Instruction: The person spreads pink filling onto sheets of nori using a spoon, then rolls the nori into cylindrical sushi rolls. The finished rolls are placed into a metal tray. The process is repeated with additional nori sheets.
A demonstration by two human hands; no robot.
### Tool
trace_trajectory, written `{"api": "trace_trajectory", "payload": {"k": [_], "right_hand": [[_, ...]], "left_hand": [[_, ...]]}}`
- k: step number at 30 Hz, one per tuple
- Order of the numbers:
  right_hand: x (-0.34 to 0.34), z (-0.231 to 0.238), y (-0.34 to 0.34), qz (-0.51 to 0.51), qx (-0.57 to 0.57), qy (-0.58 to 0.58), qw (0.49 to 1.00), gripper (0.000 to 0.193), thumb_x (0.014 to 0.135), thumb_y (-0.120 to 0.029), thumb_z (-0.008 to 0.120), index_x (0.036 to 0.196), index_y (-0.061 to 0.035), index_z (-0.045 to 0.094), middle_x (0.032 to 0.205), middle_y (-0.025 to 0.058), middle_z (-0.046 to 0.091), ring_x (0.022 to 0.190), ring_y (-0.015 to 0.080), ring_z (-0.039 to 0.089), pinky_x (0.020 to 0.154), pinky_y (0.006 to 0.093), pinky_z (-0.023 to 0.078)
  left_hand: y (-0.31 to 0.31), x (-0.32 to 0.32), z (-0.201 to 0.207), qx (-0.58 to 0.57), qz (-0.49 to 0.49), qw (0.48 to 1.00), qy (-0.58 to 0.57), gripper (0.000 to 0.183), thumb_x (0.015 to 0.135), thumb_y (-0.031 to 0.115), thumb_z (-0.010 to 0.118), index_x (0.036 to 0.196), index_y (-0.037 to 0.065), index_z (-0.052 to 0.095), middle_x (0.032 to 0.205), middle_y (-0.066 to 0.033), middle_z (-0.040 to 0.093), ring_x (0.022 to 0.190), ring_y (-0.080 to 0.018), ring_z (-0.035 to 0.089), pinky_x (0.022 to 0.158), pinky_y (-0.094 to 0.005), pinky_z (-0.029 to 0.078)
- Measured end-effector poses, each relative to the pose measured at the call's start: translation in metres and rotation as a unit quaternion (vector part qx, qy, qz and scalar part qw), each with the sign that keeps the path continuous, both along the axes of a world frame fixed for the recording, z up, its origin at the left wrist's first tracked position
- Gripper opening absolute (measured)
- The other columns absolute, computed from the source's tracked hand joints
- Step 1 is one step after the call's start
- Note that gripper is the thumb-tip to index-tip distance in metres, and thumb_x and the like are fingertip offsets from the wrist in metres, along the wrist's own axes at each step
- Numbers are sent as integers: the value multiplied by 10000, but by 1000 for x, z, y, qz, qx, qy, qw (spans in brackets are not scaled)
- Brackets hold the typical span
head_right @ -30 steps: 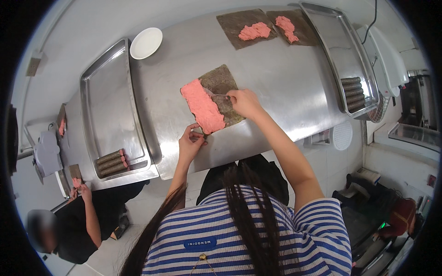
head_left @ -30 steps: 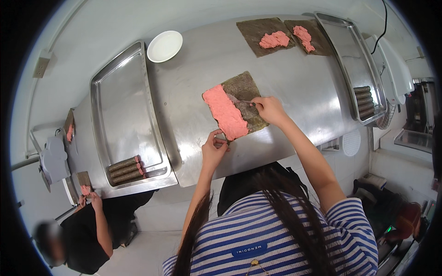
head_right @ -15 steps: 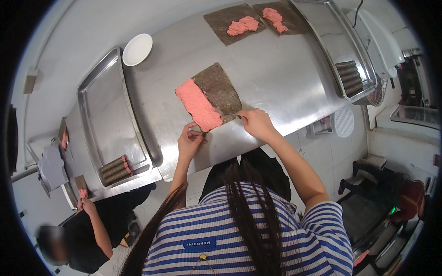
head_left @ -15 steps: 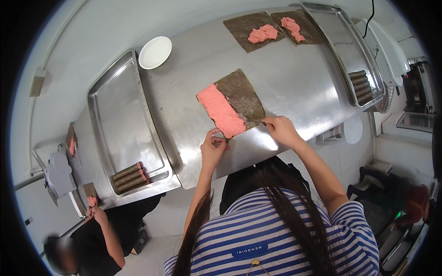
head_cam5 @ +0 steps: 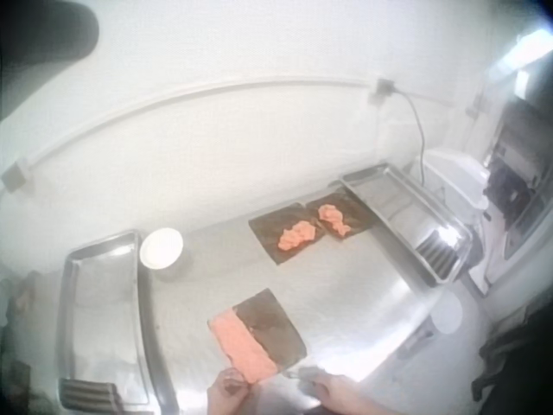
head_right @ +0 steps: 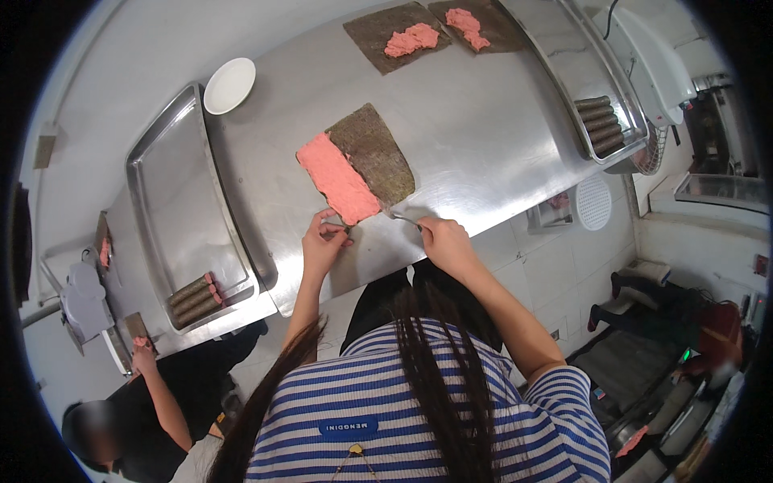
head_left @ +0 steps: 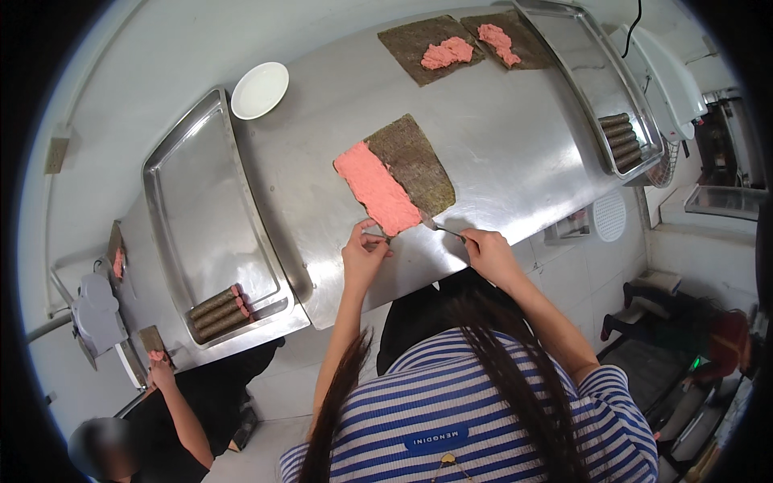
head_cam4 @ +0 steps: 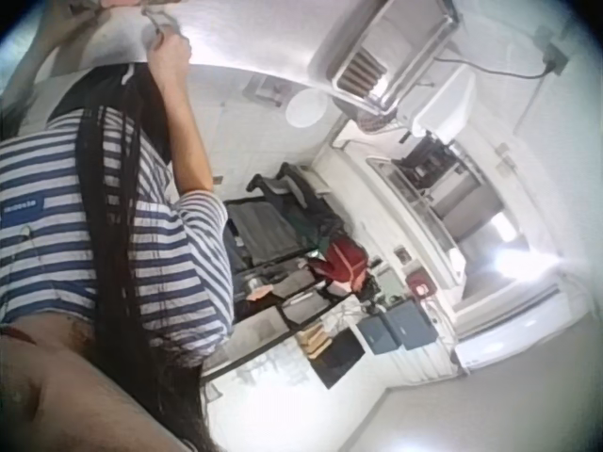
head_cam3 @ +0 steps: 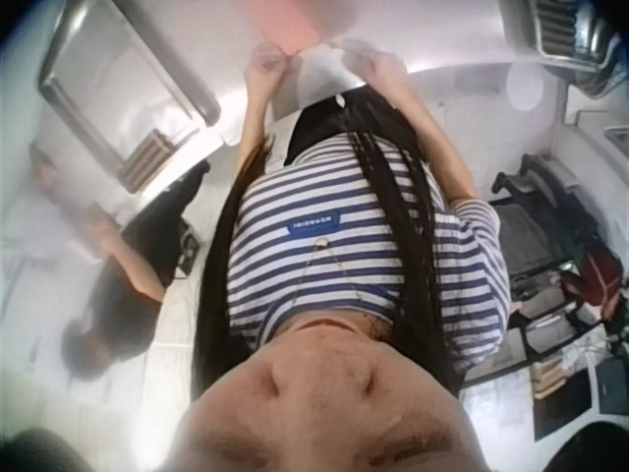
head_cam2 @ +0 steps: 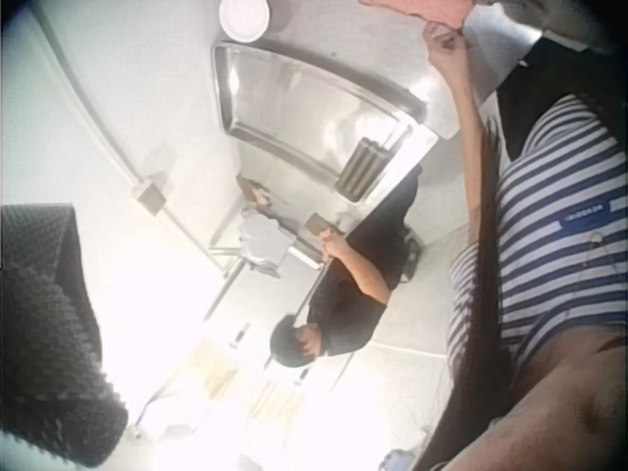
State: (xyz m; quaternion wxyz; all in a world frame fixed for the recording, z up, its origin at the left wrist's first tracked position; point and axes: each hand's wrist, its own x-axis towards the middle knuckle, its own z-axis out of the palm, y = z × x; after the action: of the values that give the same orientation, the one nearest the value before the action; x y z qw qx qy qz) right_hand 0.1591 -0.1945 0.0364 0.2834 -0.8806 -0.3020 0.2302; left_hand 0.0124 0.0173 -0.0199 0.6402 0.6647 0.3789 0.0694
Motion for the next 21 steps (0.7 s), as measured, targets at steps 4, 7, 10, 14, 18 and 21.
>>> {"api": "trace_trajectory", "payload": {"k": [4, 7, 10, 14, 18, 21], "right_hand": [[-10, 4, 4, -31, 47, -27, 998, 196, 821, -75, 545, 978, -41, 658, 899, 200, 655, 791, 392, 628, 694, 473, 506], [-26, -1, 9, -9, 49, -89, 995, 234, 814, -57, 536, 1022, -36, 641, 919, 176, 645, 760, 380, 630, 665, 460, 514], [-40, 2, 19, 42, -20, -152, 987, 294, 796, -49, 529, 1075, -37, 620, 900, 140, 613, 710, 353, 630, 622, 440, 522], [-51, -3, 28, 115, -40, -216, 969, 340, 777, -55, 521, 1105, -43, 609, 865, 118, 576, 676, 322, 630, 579, 425, 523], [-46, 2, 35, 94, 1, -177, 980, 354, 779, -52, 517, 1121, -40, 605, 861, 125, 580, 660, 324, 628, 569, 427, 520], [-35, 2, 40, 44, 4, -198, 979, 369, 779, -42, 519, 1138, -42, 603, 846, 123, 576, 645, 324, 621, 567, 424, 519]], "left_hand": [[0, -1, -1, 7, 1, 1000, -4, 419, 769, 4, 612, 1177, 9, 522, 834, -133, 689, 676, -189, 700, 625, -258, 535], [-1, -3, -4, 9, 7, 1000, -14, 405, 770, 5, 615, 1166, 7, 532, 836, -134, 690, 679, -188, 701, 623, -258, 534], [-1, -3, -2, 5, 8, 1000, -17, 392, 773, 8, 621, 1156, 2, 541, 841, -136, 691, 682, -191, 703, 617, -260, 533], [1, -3, -2, 3, -11, 1000, -15, 398, 789, -16, 622, 1175, -17, 525, 877, -129, 661, 705, -179, 687, 617, -255, 545], [1, -4, -6, -14, -7, 999, -28, 385, 797, -18, 620, 1170, -19, 527, 887, -129, 655, 702, -184, 686, 618, -257, 552], [2, -5, -6, -17, -2, 999, -29, 370, 790, -10, 621, 1152, -18, 540, 877, -131, 666, 698, -190, 692, 615, -259, 548]]}}
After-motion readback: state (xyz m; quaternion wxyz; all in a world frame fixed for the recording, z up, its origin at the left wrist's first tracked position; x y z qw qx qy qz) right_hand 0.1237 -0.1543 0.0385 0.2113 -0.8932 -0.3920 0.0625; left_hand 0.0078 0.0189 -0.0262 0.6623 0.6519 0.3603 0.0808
